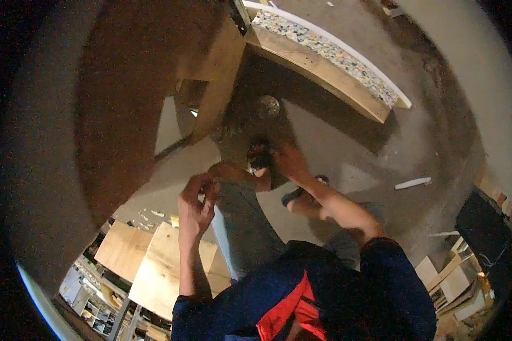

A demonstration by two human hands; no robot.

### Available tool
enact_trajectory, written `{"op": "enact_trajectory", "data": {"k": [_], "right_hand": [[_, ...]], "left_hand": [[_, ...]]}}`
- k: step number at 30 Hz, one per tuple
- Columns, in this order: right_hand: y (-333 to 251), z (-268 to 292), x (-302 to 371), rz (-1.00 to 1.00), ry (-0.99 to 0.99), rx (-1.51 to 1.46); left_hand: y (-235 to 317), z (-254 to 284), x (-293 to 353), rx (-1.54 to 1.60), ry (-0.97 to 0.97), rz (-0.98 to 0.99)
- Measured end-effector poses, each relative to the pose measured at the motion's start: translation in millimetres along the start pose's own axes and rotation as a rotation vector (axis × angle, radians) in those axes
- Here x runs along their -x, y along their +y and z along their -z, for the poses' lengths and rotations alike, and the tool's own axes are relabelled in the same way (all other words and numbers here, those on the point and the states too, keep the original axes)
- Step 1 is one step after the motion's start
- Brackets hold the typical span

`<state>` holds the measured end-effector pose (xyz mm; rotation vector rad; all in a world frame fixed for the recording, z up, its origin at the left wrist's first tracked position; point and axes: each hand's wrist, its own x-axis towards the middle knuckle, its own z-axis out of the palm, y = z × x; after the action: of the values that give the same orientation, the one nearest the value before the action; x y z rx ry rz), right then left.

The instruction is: The person sprays adhesive onto a curved foam piece, then lays a white fabric sheet over it, smooths it down, and trims the excess with a knife. The person handles the foam, fabric, spray gun, and knife during the process.

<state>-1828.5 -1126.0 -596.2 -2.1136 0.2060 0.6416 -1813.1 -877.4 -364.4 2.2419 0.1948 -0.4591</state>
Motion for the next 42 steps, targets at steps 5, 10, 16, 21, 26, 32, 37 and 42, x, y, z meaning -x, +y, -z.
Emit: {"op": "enact_trajectory", "data": {"k": [5,10,16,21,26,32,37,42], "right_hand": [[36.3,-91.9,-85.5,0.044,-0.036,-0.234],[35.9,-131.0,-124.8,0.035,0.069,-0.175],[39.4,-129.6,-115.4,0.146,0.226,-0.173],[40.6,-129.4,-120.9,0.209,0.341,-0.187],[42.3,-97.5,-141.6,0.079,0.286,-0.726],[-2.3,-37.3,-142.7,0.406,0.591,-0.227],[-36.0,-6.6,-157.6,0.34,0.724,-0.403],[-60.7,13.2,-188.1,0.304,0.908,-0.297]], "left_hand": [[-56.2,-44.7,-98.1,0.044,-0.105,-0.095],[-145.2,-124.0,-175.8,-0.137,-0.084,-0.232],[-167.1,-173.8,-195.4,-0.204,-0.158,-0.193],[-159.7,-200.6,-204.7,-0.357,0.003,-0.411],[-99.4,-203.5,-218.0,-0.322,-0.023,-0.398],[-71.3,-144.4,-231.3,-0.145,0.237,-0.63],[-101.2,-99.4,-256.9,-0.213,0.881,-0.433],[-115.3,-100.3,-266.2,-0.247,0.928,-0.433]]}}
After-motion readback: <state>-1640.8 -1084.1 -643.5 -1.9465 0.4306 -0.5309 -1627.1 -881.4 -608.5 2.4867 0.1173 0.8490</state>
